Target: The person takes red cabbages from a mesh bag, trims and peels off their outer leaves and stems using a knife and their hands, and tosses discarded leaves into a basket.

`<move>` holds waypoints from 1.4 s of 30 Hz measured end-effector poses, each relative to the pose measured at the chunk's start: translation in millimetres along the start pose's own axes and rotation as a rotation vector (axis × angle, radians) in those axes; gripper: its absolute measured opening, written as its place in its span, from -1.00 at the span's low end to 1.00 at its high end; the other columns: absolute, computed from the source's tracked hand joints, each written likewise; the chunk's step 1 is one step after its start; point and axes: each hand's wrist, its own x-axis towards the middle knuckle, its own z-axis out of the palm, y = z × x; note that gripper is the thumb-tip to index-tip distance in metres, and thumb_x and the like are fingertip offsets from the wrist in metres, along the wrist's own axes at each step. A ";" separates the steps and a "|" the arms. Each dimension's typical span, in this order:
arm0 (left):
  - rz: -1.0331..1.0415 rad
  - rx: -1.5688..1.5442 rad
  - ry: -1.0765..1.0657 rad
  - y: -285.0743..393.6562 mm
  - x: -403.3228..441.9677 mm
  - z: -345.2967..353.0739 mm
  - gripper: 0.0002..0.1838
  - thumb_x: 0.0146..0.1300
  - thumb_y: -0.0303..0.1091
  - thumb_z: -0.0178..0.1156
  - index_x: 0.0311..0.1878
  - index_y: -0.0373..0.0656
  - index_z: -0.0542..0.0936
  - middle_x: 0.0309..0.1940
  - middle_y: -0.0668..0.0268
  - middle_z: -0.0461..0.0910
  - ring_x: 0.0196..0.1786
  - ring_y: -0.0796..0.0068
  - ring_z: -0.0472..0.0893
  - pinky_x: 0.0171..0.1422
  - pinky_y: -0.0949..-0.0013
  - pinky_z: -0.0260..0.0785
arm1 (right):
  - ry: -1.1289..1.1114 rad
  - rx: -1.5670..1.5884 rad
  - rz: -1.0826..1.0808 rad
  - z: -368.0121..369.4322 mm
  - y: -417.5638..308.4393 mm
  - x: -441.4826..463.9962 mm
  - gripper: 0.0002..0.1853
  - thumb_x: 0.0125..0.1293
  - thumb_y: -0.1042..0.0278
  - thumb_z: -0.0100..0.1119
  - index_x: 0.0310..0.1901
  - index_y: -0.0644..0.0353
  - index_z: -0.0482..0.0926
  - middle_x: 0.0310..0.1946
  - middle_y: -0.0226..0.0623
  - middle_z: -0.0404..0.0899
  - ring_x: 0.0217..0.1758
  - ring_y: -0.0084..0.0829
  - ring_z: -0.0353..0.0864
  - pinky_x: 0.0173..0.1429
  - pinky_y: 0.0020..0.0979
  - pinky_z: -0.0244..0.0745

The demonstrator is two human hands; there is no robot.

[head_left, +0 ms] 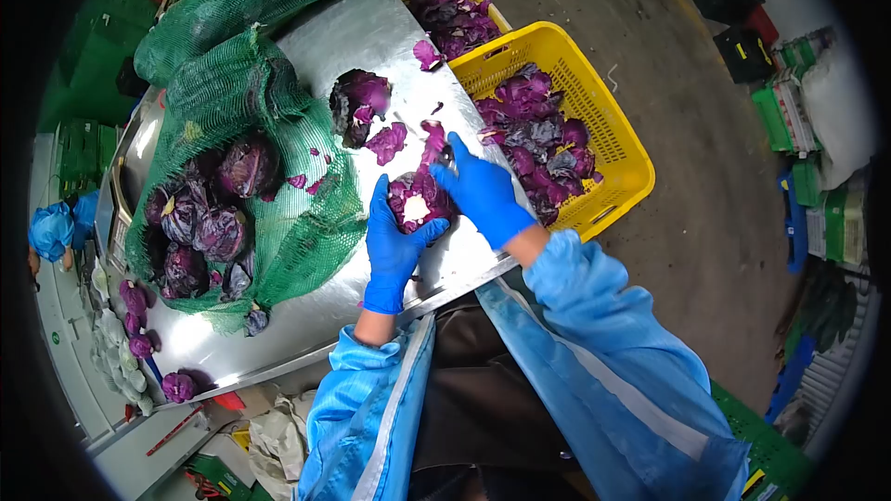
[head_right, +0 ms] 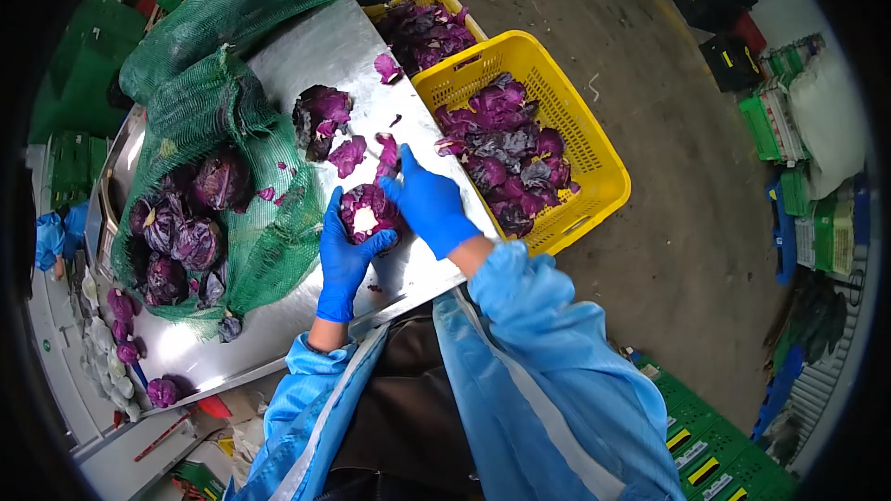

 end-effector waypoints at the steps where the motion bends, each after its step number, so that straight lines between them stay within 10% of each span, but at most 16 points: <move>1: -0.039 -0.056 0.011 3.5 3.8 0.7 0.23 -0.23 -0.39 0.65 0.47 -0.35 0.03 0.22 0.08 0.44 0.18 0.30 0.53 0.30 0.30 0.43 | 0.056 -0.069 -0.091 0.4 -5.5 -11.9 -0.19 0.37 -0.23 0.00 0.43 0.21 0.15 -0.44 -0.03 0.64 -0.39 -0.05 0.67 -0.32 -0.06 0.55; 5: -0.041 -0.154 -0.064 23.9 11.4 -1.8 0.12 -0.17 -0.41 0.62 0.45 -0.36 0.13 0.11 0.13 0.55 0.10 0.34 0.58 0.23 0.30 0.47 | -0.299 -0.089 -0.053 -21.0 -25.6 -45.7 -0.19 0.43 -0.26 -0.11 0.49 0.19 0.06 -0.58 -0.11 0.61 -0.57 -0.12 0.62 -0.51 -0.09 0.46; 9: -0.022 0.134 0.053 4.0 12.0 -1.1 0.17 -0.17 -0.21 0.64 0.45 -0.39 0.12 0.15 0.07 0.54 0.14 0.29 0.58 0.27 0.28 0.44 | -0.203 -0.078 -0.051 -6.3 -3.7 -30.6 -0.27 0.44 -0.27 -0.13 0.40 0.16 0.27 -0.55 -0.09 0.63 -0.53 -0.09 0.64 -0.43 -0.10 0.50; 11: -0.069 0.183 0.049 3.1 14.1 -2.7 0.20 -0.19 -0.15 0.64 0.45 -0.40 0.11 0.19 0.03 0.51 0.17 0.26 0.57 0.29 0.29 0.42 | 0.143 0.531 0.057 7.7 28.5 -12.9 -0.37 0.44 -0.26 -0.12 0.20 0.15 0.49 -0.47 -0.02 0.65 -0.40 -0.02 0.68 -0.29 -0.11 0.55; 15: -0.054 0.056 0.030 2.5 12.4 2.3 0.23 -0.20 -0.18 0.65 0.46 -0.40 0.08 0.22 0.02 0.48 0.19 0.27 0.55 0.30 0.29 0.42 | -0.085 0.183 0.082 -7.5 -8.0 -23.1 -0.33 0.25 -0.37 0.10 -0.08 0.22 0.61 -0.35 0.06 0.66 -0.21 0.03 0.68 -0.12 -0.12 0.56; 20: -0.085 0.031 0.041 2.1 14.3 -4.7 0.15 -0.16 -0.29 0.63 0.44 -0.41 0.12 0.22 0.04 0.47 0.19 0.28 0.54 0.30 0.29 0.43 | -0.149 0.368 0.047 -8.6 -1.5 -10.9 -0.58 0.16 -0.02 0.32 -0.22 0.23 0.59 -0.35 0.03 0.65 -0.27 0.01 0.67 -0.20 -0.11 0.53; 29: -0.016 -0.112 -0.025 -29.3 3.0 -41.3 0.11 -0.19 -0.41 0.61 0.45 -0.30 0.17 0.30 0.09 0.39 0.27 0.25 0.48 0.41 0.24 0.34 | -0.021 0.128 0.244 -20.5 46.9 -18.2 -0.60 0.19 -0.02 0.35 -0.20 0.20 0.65 -0.31 -0.01 0.68 -0.28 -0.07 0.70 -0.21 -0.20 0.57; 39: -0.079 -0.180 -0.034 -28.9 1.8 -44.3 0.09 -0.18 -0.38 0.62 0.43 -0.29 0.19 0.29 0.09 0.39 0.27 0.25 0.47 0.37 0.25 0.38 | -0.257 0.020 -0.071 -0.7 7.2 -14.0 -0.45 0.13 -0.24 0.35 -0.31 0.21 0.60 -0.36 -0.04 0.65 -0.31 -0.11 0.66 -0.20 -0.23 0.53; 42: -0.048 -0.166 -0.042 -28.7 1.8 -43.5 0.11 -0.19 -0.41 0.61 0.44 -0.29 0.16 0.29 0.08 0.38 0.26 0.25 0.47 0.37 0.25 0.39 | -0.113 0.485 0.016 -11.3 -9.5 -24.2 -0.43 0.17 -0.23 0.30 -0.04 0.15 0.63 -0.30 -0.03 0.67 -0.23 -0.11 0.70 -0.16 -0.22 0.56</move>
